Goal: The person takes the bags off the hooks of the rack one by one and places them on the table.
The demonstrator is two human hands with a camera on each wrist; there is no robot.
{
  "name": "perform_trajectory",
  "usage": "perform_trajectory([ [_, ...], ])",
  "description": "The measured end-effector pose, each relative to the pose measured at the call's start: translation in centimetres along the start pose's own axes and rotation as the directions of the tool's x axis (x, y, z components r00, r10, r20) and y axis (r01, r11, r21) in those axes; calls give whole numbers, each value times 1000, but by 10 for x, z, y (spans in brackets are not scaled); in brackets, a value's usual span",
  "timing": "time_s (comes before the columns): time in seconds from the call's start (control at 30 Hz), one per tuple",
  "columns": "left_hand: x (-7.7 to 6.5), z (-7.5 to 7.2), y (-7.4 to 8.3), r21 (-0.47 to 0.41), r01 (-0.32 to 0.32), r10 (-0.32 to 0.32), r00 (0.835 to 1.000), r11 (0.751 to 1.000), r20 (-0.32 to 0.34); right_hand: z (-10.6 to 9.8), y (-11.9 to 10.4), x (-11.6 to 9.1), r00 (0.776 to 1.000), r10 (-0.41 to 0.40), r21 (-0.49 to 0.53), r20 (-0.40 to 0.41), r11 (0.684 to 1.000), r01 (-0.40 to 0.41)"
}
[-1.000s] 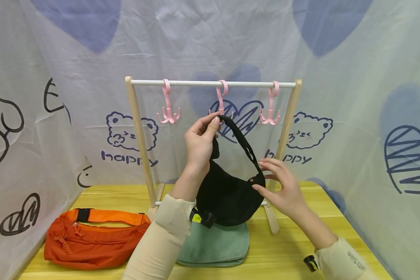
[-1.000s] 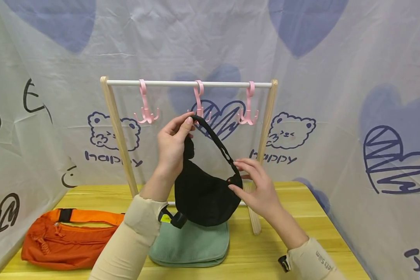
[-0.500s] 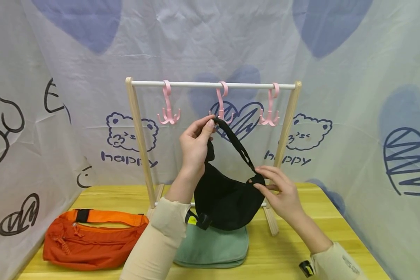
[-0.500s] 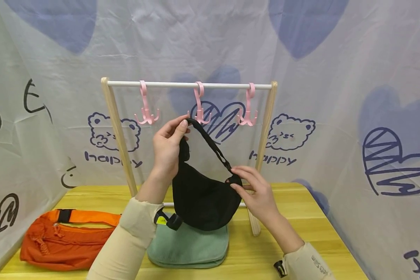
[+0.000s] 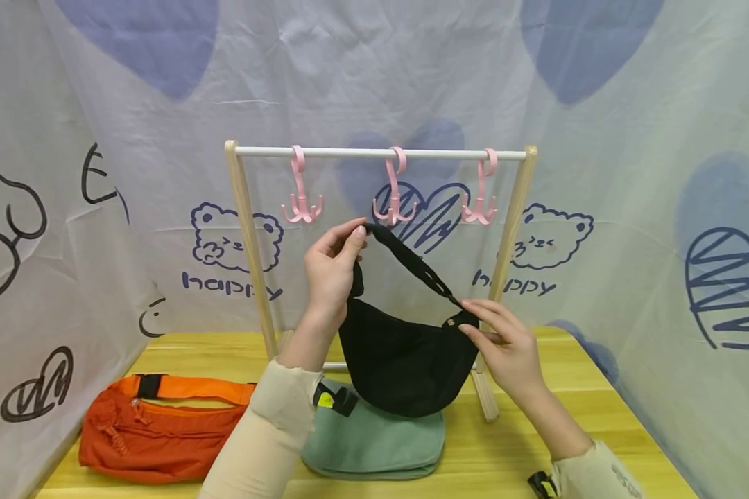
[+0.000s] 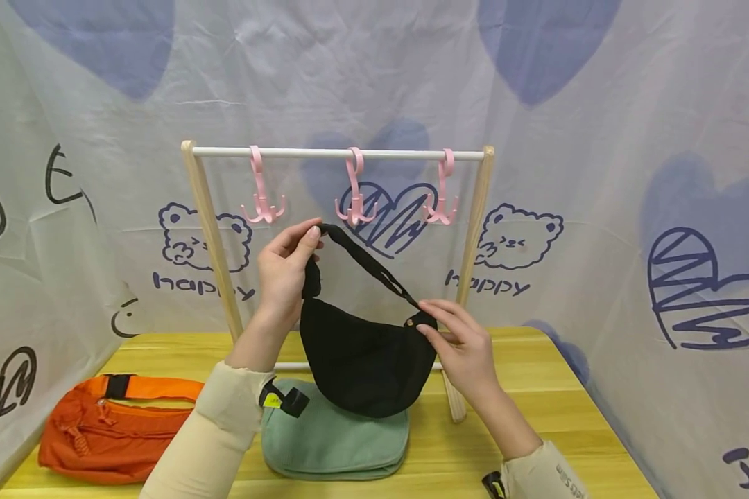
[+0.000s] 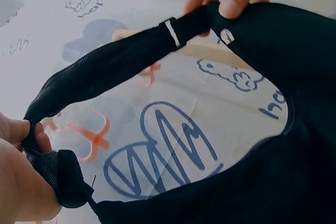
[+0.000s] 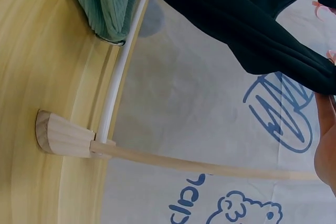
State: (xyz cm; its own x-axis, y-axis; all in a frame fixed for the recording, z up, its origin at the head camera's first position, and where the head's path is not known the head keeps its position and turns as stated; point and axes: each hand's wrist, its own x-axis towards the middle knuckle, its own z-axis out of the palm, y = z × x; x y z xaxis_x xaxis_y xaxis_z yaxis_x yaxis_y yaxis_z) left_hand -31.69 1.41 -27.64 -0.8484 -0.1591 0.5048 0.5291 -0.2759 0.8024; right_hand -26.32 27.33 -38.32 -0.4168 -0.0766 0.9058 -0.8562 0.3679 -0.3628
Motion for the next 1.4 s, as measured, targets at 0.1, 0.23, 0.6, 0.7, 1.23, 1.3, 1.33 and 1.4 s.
perform_trajectory([
  [0.1,0,-7,-2,23,4,-4,1000,1000,-1,1,-3,1,1000,10,11,-8,1000,-10],
  [0.23,-2,-16,-5,38,21,-21,1000,999,-8,2,-6,1,1000,22,26,-21,999,-22],
  [0.6,-6,-36,-15,65,43,-44,999,997,12,4,-9,4,996,36,14,-78,999,-35],
  [0.7,-8,-41,-17,88,55,-57,998,995,24,5,-8,5,995,42,7,-95,999,-42],
  [1.23,-19,-70,-29,228,54,-90,985,972,148,9,-16,14,986,23,80,-165,997,-10],
  [1.3,-20,-72,-31,240,56,-96,983,969,159,9,-17,15,985,19,92,-170,996,-3],
  [1.33,-21,-73,-32,248,56,-98,982,967,163,9,-17,15,985,18,95,-172,995,-1],
  [1.4,-22,-75,-33,260,53,-100,980,964,172,9,-18,16,984,18,106,-177,994,1],
])
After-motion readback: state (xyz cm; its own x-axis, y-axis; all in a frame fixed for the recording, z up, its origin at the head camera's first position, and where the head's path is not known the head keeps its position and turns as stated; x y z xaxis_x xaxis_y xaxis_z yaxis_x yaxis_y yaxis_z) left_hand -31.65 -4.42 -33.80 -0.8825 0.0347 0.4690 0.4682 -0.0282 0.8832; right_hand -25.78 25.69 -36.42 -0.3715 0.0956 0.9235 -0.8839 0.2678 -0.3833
